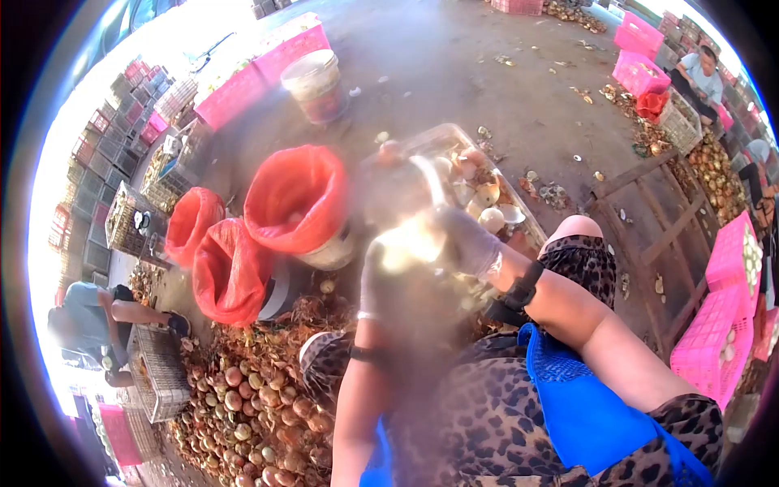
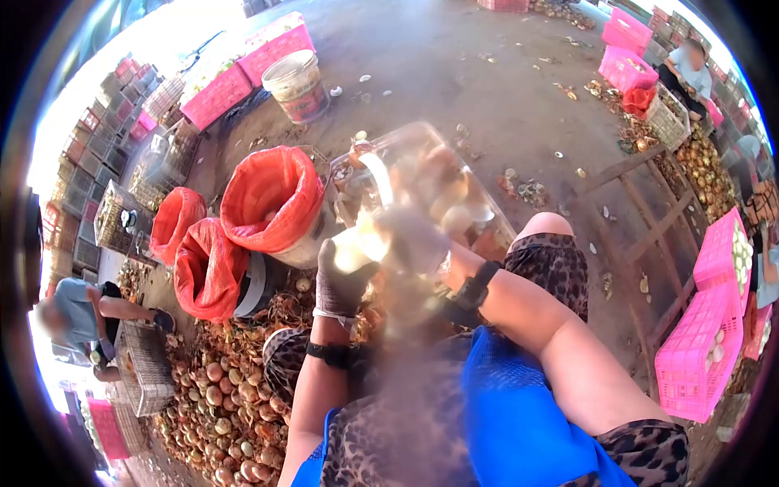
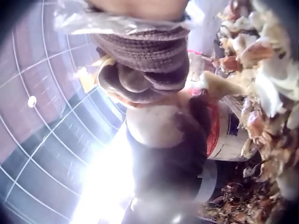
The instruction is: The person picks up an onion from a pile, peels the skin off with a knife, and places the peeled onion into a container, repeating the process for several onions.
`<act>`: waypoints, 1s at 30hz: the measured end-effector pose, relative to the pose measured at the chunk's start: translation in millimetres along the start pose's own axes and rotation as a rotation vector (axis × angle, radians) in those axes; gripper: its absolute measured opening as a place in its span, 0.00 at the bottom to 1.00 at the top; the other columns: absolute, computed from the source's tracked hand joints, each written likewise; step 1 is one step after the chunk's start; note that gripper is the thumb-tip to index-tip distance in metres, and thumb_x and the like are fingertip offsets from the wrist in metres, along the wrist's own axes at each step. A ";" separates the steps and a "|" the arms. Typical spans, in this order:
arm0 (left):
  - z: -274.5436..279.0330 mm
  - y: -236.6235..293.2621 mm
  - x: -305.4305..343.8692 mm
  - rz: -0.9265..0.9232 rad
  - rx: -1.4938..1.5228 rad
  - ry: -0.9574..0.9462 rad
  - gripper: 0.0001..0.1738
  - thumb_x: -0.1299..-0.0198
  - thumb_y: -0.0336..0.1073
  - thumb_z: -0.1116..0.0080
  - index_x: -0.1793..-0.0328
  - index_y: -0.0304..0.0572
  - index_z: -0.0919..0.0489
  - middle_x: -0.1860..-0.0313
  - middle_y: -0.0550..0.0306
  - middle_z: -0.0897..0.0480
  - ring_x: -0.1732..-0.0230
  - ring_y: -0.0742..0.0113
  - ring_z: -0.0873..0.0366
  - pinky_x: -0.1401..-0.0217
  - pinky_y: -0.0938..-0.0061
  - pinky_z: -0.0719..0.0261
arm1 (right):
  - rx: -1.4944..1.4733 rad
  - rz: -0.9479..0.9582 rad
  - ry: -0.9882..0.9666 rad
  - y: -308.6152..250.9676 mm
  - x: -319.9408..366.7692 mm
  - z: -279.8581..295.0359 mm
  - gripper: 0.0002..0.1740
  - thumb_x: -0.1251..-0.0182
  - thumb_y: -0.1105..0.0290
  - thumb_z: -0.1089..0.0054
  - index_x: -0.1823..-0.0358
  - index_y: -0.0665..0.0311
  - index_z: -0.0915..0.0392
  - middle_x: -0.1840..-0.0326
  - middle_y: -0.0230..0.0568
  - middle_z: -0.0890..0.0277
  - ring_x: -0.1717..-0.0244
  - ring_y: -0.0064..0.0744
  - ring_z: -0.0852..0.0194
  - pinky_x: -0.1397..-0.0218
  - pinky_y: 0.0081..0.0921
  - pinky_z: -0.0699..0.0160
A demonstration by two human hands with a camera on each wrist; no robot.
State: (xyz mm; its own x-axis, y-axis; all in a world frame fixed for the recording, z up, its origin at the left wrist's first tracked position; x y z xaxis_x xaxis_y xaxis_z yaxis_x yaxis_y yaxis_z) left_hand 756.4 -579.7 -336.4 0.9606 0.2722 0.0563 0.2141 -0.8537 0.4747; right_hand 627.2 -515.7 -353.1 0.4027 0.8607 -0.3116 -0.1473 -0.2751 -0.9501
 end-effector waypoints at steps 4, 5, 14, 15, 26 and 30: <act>-3.6 9.2 7.9 -0.074 0.160 0.093 0.25 0.45 0.43 0.40 0.44 0.37 0.28 0.53 0.50 0.21 0.52 0.55 0.23 0.48 0.63 0.23 | 0.693 0.153 0.003 20.5 16.2 42.4 0.15 0.40 0.64 0.41 0.56 0.67 0.24 0.65 0.42 0.21 0.65 0.34 0.21 0.63 0.29 0.22; -3.9 13.8 7.0 -0.094 0.221 0.126 0.25 0.47 0.39 0.37 0.45 0.37 0.28 0.54 0.51 0.20 0.53 0.55 0.22 0.48 0.63 0.22 | 0.732 0.045 0.041 33.2 24.3 57.6 0.18 0.40 0.62 0.40 0.55 0.68 0.24 0.64 0.43 0.20 0.64 0.34 0.21 0.61 0.29 0.21; 12.0 16.0 -5.3 -0.226 -0.078 0.102 0.30 0.48 0.46 0.38 0.43 0.36 0.31 0.56 0.51 0.19 0.50 0.59 0.22 0.44 0.59 0.25 | 1.348 -0.253 -0.041 -51.1 23.8 31.7 0.21 0.45 0.59 0.38 0.51 0.60 0.21 0.67 0.47 0.19 0.69 0.42 0.20 0.63 0.37 0.22; 8.5 12.0 -5.3 -0.191 -0.009 0.076 0.32 0.47 0.49 0.40 0.42 0.36 0.31 0.54 0.50 0.20 0.49 0.58 0.23 0.44 0.59 0.26 | 1.533 -0.177 -0.283 -59.4 19.4 5.8 0.19 0.45 0.61 0.39 0.52 0.59 0.20 0.68 0.45 0.18 0.69 0.42 0.20 0.63 0.36 0.22; 20.3 3.9 -0.9 0.041 -0.221 0.174 0.35 0.38 0.60 0.53 0.37 0.36 0.31 0.46 0.48 0.24 0.47 0.56 0.25 0.42 0.64 0.25 | 0.664 -0.147 0.051 -66.0 7.9 -5.9 0.06 0.48 0.69 0.42 0.74 0.63 0.21 0.81 0.41 0.27 0.77 0.29 0.26 0.73 0.30 0.27; 22.4 -2.0 3.8 -0.024 -0.214 0.162 0.32 0.40 0.53 0.45 0.39 0.35 0.30 0.47 0.48 0.23 0.48 0.57 0.24 0.43 0.64 0.24 | 0.851 0.030 -0.028 -60.7 8.0 -13.3 0.04 0.49 0.73 0.44 0.72 0.62 0.22 0.80 0.36 0.25 0.78 0.36 0.25 0.75 0.35 0.27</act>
State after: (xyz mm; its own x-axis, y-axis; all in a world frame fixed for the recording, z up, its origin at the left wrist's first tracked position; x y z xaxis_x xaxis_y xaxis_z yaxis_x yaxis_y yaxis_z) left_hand 763.6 -586.9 -356.8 0.9111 0.3733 0.1747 0.1772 -0.7376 0.6516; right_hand 651.4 -497.8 -298.1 0.3671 0.8713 -0.3256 -0.7911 0.1083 -0.6021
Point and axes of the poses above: each hand's wrist, its own x-axis away from the middle knuckle, its own z-axis out of the back of the hand, y = z × x, the point moved 6 cm from there along -x, towards the middle knuckle
